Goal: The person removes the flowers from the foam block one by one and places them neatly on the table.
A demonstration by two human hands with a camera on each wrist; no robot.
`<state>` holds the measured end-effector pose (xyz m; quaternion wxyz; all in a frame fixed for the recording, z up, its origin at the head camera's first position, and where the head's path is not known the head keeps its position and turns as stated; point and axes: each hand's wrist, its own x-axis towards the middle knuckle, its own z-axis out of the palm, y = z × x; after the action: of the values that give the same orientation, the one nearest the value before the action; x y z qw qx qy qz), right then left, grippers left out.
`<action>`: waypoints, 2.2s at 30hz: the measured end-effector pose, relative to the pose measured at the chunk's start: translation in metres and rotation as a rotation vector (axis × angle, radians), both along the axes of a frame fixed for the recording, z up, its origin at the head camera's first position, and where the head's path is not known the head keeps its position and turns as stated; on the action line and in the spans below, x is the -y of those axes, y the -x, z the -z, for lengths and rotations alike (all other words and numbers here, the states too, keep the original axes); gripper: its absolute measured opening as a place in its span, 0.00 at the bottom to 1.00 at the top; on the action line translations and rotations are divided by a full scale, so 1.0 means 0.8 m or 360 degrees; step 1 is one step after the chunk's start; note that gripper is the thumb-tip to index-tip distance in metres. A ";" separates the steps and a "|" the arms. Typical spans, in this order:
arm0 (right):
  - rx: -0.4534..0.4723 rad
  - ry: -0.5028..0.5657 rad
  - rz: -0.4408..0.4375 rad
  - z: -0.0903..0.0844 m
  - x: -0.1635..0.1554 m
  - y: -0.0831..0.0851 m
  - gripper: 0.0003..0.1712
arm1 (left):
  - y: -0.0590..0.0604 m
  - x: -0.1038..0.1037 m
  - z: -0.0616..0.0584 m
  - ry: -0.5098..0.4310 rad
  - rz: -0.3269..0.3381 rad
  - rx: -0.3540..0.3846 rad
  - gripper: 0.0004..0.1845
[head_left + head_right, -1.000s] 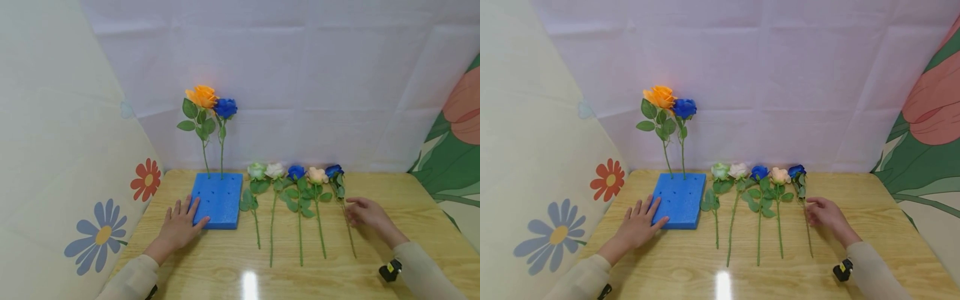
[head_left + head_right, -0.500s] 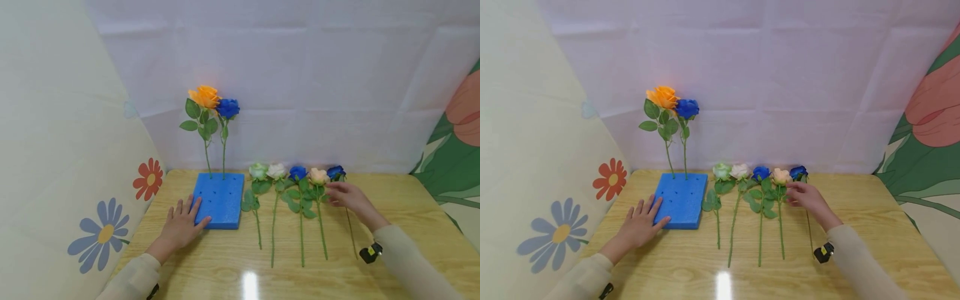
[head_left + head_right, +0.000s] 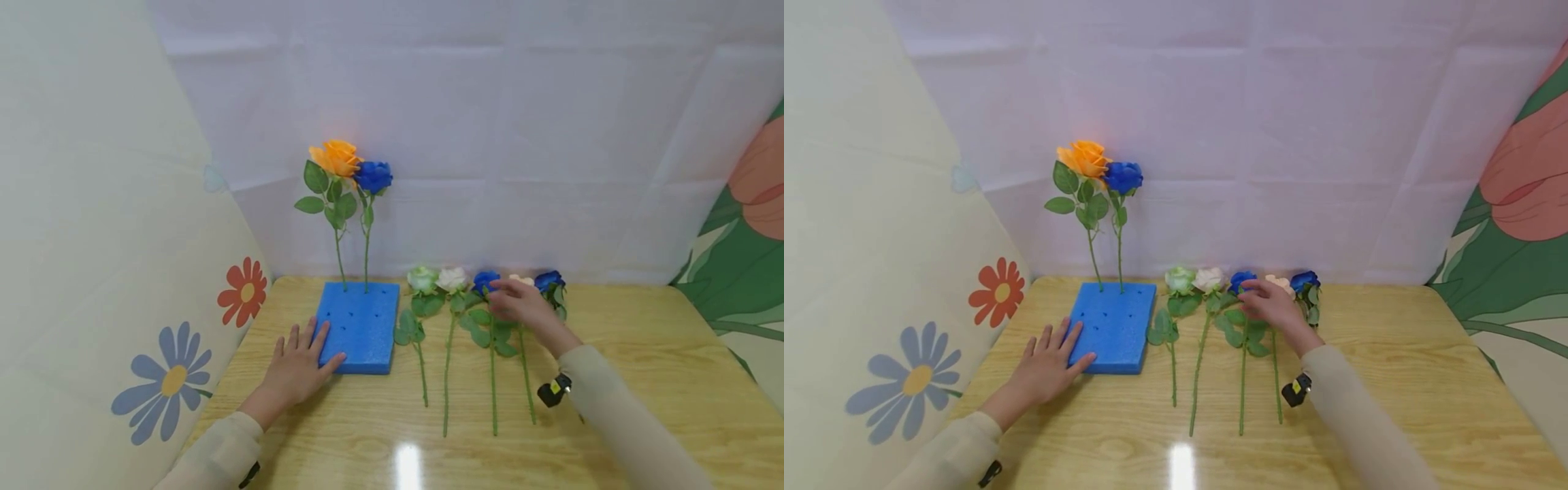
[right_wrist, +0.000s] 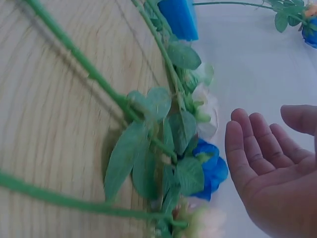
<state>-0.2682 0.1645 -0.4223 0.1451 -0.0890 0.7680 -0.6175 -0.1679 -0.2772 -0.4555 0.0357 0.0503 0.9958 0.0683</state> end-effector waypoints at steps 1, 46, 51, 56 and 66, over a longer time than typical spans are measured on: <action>-0.0003 0.0009 -0.0009 -0.002 0.005 0.001 0.32 | 0.000 0.000 0.001 -0.0004 0.0000 0.0002 0.49; 0.0027 0.0391 -0.0148 -0.018 0.187 0.064 0.33 | -0.001 0.003 0.005 -0.0058 0.0021 -0.0061 0.48; 0.0023 0.0415 -0.0153 -0.017 0.204 0.070 0.32 | -0.001 0.004 0.004 -0.0032 0.0021 -0.0058 0.48; 0.0019 0.0436 -0.0150 -0.016 0.220 0.077 0.30 | 0.000 0.004 0.007 -0.0039 0.0022 -0.0065 0.48; 0.0033 0.0531 -0.0165 -0.011 0.250 0.081 0.30 | 0.000 0.003 0.007 -0.0011 0.0019 -0.0054 0.48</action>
<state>-0.3333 -0.0356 -0.4137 0.1677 -0.1450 0.6477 -0.7289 -0.1676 -0.2794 -0.4607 0.0190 0.0576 0.9956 0.0708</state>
